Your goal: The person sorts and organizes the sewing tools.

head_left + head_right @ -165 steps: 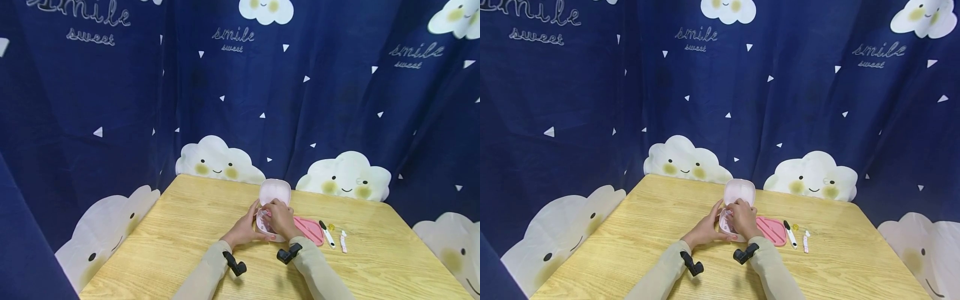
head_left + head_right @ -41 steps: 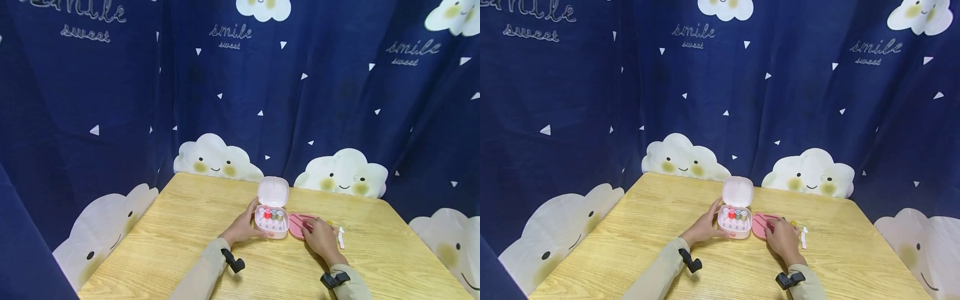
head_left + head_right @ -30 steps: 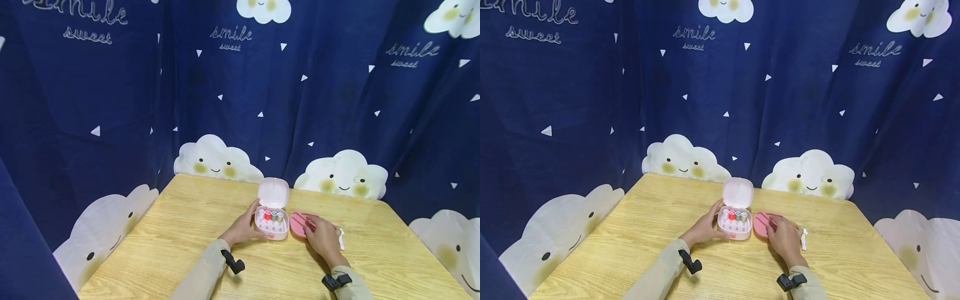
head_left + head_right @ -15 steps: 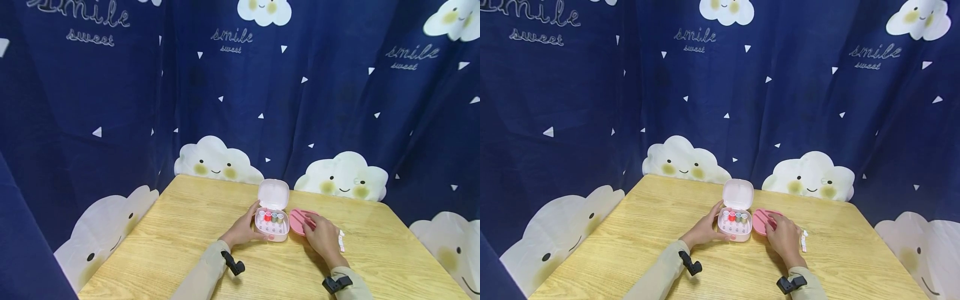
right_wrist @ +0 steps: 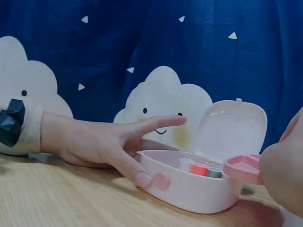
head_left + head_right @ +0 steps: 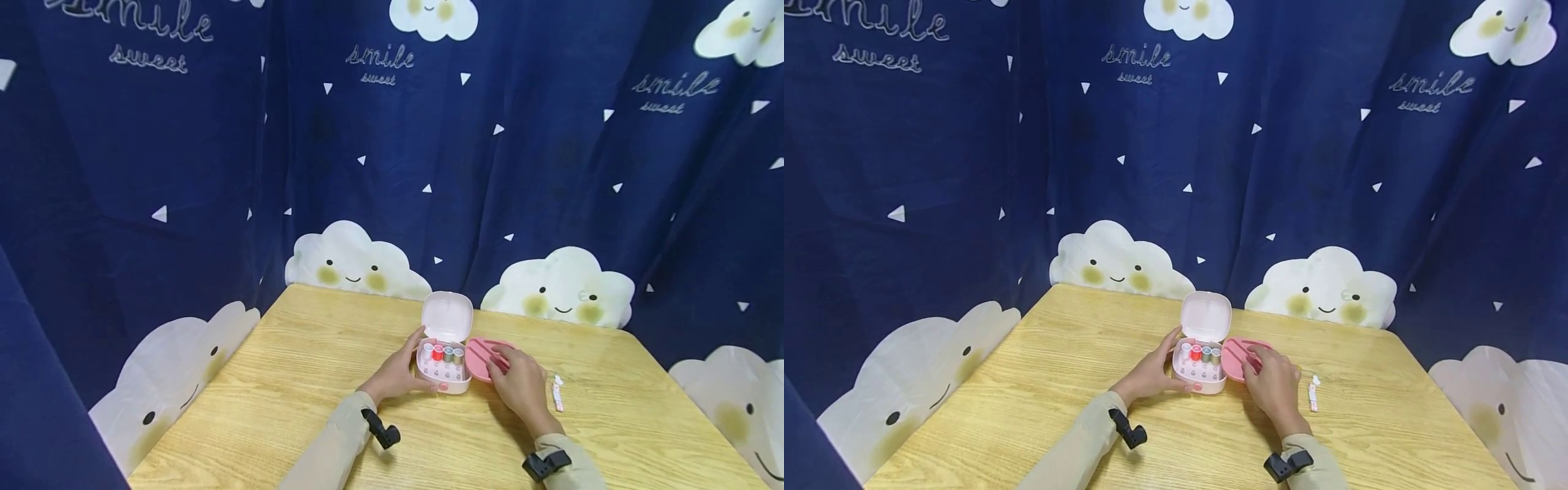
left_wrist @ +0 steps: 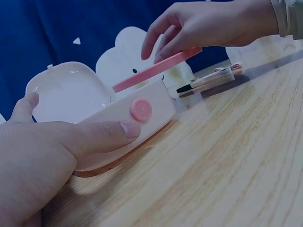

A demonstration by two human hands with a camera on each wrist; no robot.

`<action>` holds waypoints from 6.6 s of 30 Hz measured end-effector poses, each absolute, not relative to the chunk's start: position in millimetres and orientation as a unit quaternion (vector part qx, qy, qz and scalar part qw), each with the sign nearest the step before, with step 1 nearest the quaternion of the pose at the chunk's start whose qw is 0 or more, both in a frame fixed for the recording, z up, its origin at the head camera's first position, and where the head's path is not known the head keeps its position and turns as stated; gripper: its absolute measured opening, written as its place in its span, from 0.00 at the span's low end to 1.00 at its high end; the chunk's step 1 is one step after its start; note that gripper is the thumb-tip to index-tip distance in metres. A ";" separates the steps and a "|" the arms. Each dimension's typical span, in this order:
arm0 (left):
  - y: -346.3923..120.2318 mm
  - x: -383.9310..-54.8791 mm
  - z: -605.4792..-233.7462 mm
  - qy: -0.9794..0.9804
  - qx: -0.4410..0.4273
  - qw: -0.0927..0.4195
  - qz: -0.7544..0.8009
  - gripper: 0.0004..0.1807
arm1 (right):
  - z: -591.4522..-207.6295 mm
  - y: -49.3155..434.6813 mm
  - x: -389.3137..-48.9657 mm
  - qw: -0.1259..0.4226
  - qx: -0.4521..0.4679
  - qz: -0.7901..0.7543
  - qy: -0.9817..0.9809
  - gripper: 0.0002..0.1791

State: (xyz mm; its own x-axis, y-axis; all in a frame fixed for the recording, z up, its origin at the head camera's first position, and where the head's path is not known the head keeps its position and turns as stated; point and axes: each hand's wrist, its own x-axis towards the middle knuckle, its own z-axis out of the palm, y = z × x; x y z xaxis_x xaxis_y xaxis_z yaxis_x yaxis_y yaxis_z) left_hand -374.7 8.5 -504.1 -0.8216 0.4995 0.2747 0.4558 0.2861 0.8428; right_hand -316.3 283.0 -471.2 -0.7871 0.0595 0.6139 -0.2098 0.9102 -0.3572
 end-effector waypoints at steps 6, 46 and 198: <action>9.0 -374.5 -504.4 0.804 0.303 0.018 0.512 0.70 | -471.9 271.6 -316.9 0.323 0.050 0.213 -0.921 0.17; 7.6 -372.4 -500.9 0.816 0.309 0.002 0.488 0.72 | -479.3 206.9 -331.8 0.329 0.102 0.241 -0.907 0.16; 4.9 -373.8 -505.1 0.820 0.303 0.005 0.485 0.71 | -490.6 335.7 -302.2 0.167 -0.075 0.159 -0.970 0.18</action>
State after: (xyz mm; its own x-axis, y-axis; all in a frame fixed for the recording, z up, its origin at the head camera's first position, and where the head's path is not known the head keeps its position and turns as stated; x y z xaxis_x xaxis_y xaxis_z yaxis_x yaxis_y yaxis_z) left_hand -373.8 4.9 -505.1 -0.8165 0.5016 0.2861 0.4921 0.3453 0.7991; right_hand -302.2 335.7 -490.6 -0.9333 0.1986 0.2993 0.0926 0.9382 -0.3336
